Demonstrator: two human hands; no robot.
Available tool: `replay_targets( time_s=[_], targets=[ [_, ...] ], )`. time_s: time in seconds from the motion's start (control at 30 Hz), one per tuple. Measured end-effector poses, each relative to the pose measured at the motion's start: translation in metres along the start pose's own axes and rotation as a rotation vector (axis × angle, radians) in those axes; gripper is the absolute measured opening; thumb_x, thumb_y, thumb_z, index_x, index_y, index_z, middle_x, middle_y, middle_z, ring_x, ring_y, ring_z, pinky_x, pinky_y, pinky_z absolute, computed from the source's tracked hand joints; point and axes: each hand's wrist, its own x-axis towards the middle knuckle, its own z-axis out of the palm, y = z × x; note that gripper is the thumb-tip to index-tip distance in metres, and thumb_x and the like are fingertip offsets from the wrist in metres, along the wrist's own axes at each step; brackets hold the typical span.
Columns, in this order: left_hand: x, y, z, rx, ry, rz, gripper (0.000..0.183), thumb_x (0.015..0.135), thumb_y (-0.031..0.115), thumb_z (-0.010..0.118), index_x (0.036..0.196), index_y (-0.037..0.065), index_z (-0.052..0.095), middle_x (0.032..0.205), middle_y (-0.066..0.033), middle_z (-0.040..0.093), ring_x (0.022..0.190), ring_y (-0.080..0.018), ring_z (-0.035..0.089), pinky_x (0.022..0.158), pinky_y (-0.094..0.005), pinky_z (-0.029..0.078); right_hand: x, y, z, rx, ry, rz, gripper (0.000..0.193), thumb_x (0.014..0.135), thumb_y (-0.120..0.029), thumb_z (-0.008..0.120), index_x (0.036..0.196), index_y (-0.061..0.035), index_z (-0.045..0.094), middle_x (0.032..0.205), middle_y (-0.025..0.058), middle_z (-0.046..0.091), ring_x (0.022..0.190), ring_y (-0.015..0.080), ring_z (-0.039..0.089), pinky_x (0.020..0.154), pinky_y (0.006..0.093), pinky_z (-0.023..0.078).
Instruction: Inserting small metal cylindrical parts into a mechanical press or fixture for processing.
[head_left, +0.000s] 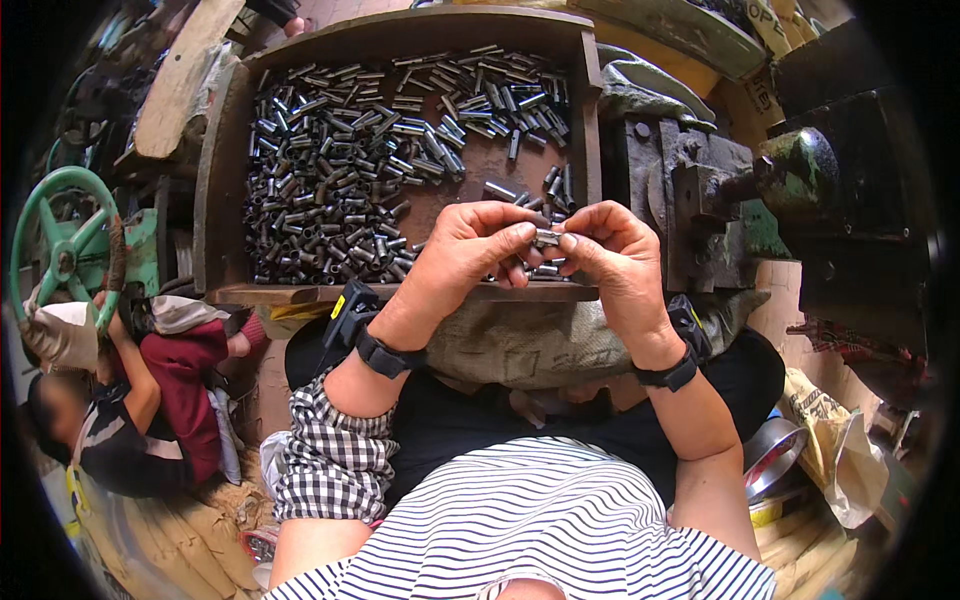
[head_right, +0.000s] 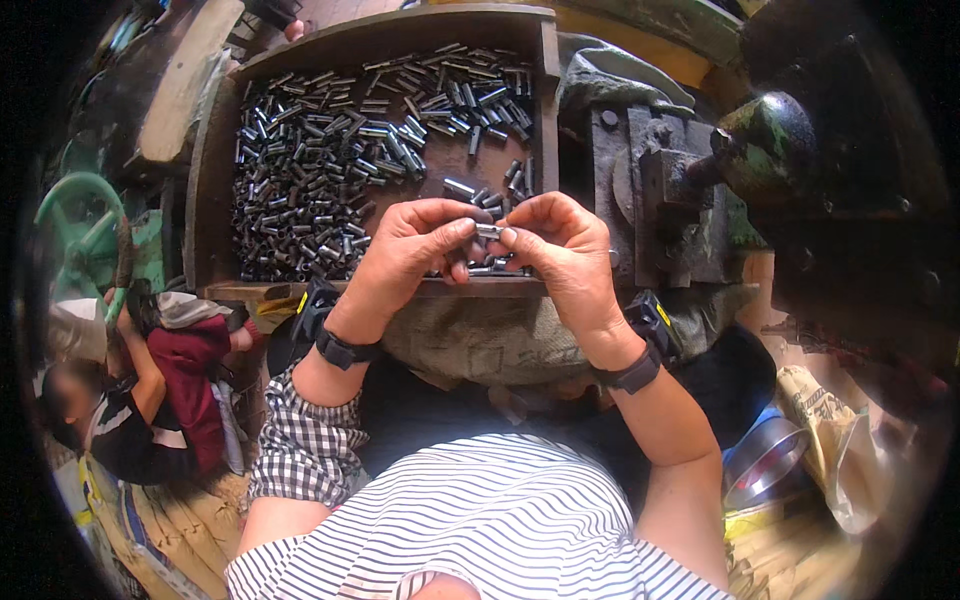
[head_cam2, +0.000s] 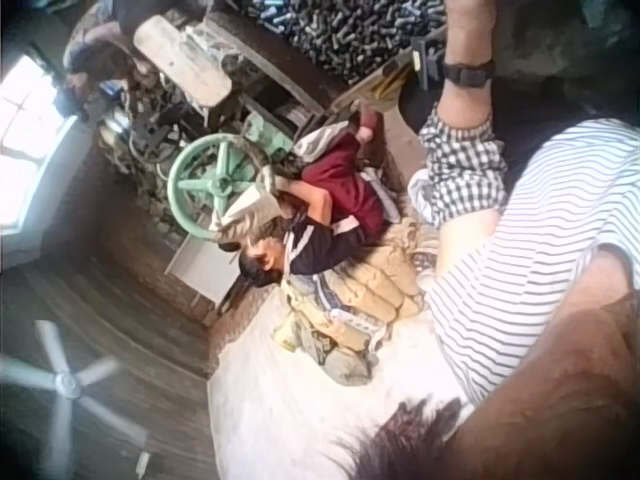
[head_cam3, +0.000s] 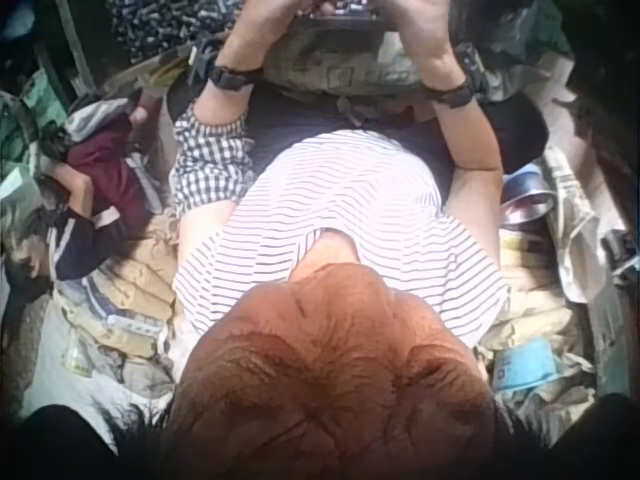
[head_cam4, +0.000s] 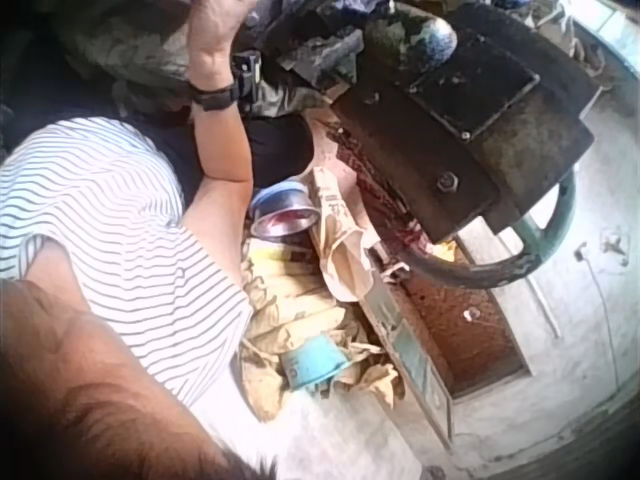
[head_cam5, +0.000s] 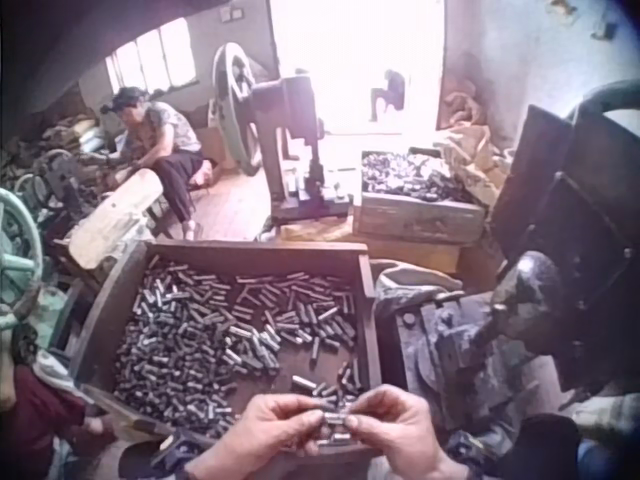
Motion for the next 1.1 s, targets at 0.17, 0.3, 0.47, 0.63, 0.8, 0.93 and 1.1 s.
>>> replay_targets(
  time_s=[0.17, 0.3, 0.47, 0.63, 0.8, 0.93, 1.1],
  targets=[
    [-0.003, -0.002, 0.008, 0.269, -0.018, 0.109, 0.025, 0.088, 0.013, 0.060, 0.109, -0.002, 0.060, 0.083, -0.0077, 0.067, 0.061, -0.0106, 0.063, 0.054, -0.0197, 0.051, 0.003, -0.002, -0.004, 0.083, -0.039, 0.116, 0.018, 0.080, -0.002, 0.067, 0.095, 0.0013, 0.057, 0.084, 0.0081, 0.064, 0.074, 0.0126, 0.065, 0.062, 0.0226, 0.054],
    [-0.005, -0.005, 0.007, 1.016, -0.084, 0.751, 0.031, 0.081, 0.008, 0.064, 0.110, 0.001, 0.059, 0.081, -0.0148, 0.064, 0.066, -0.0239, 0.065, 0.054, -0.0287, 0.051, 0.010, -0.019, -0.008, 0.074, -0.211, 0.296, 0.029, 0.078, -0.002, 0.068, 0.103, 0.0025, 0.054, 0.082, 0.0080, 0.064, 0.073, 0.0129, 0.064, 0.061, 0.0233, 0.054],
    [-0.012, 0.002, 0.008, 1.237, -0.073, 0.706, 0.037, 0.078, 0.007, 0.065, 0.114, 0.003, 0.056, 0.083, -0.0140, 0.061, 0.068, -0.0282, 0.064, 0.056, -0.0328, 0.051, 0.018, -0.011, -0.007, -0.045, -0.275, 0.212, 0.043, 0.078, -0.001, 0.068, 0.116, 0.0040, 0.048, 0.083, 0.0087, 0.064, 0.073, 0.0124, 0.064, 0.061, 0.0227, 0.054],
    [-0.008, -0.008, -0.020, 1.260, 0.100, 0.758, 0.037, 0.079, 0.004, 0.062, 0.115, 0.000, 0.054, 0.086, -0.0160, 0.059, 0.067, -0.0269, 0.063, 0.055, -0.0316, 0.052, 0.042, -0.013, 0.018, -0.197, -0.293, 0.229, 0.041, 0.079, -0.005, 0.065, 0.115, 0.0051, 0.047, 0.083, 0.0100, 0.064, 0.072, 0.0123, 0.064, 0.060, 0.0215, 0.052],
    [-0.008, 0.017, -0.049, -0.108, 0.306, 0.126, 0.022, 0.089, 0.008, 0.048, 0.108, -0.001, 0.052, 0.079, -0.0073, 0.060, 0.061, -0.0152, 0.064, 0.048, -0.0223, 0.052, 0.085, 0.011, 0.027, -1.412, -0.137, -0.669, 0.018, 0.077, -0.012, 0.065, 0.087, 0.0005, 0.057, 0.081, 0.0151, 0.061, 0.066, 0.0264, 0.064, 0.055, 0.0355, 0.050],
    [-0.012, 0.013, -0.046, -0.113, 0.345, 0.092, 0.023, 0.086, 0.011, 0.051, 0.107, 0.000, 0.050, 0.077, -0.0051, 0.059, 0.065, -0.0136, 0.064, 0.046, -0.0198, 0.050, 0.089, 0.037, 0.039, -1.730, -0.228, -0.463, 0.010, 0.074, -0.010, 0.060, 0.079, -0.0025, 0.054, 0.082, 0.0172, 0.058, 0.075, 0.0355, 0.061, 0.065, 0.0414, 0.049],
    [-0.002, -0.009, -0.040, 1.242, 0.416, 0.490, 0.022, 0.073, 0.010, 0.065, 0.093, 0.005, 0.057, 0.081, -0.0177, 0.059, 0.067, -0.0314, 0.060, 0.062, -0.0379, 0.050, 0.074, 0.025, 0.028, -1.377, -0.169, -0.499, 0.015, 0.072, -0.012, 0.062, 0.080, 0.0000, 0.055, 0.080, 0.0183, 0.059, 0.073, 0.0362, 0.060, 0.066, 0.0433, 0.048]
  ],
)
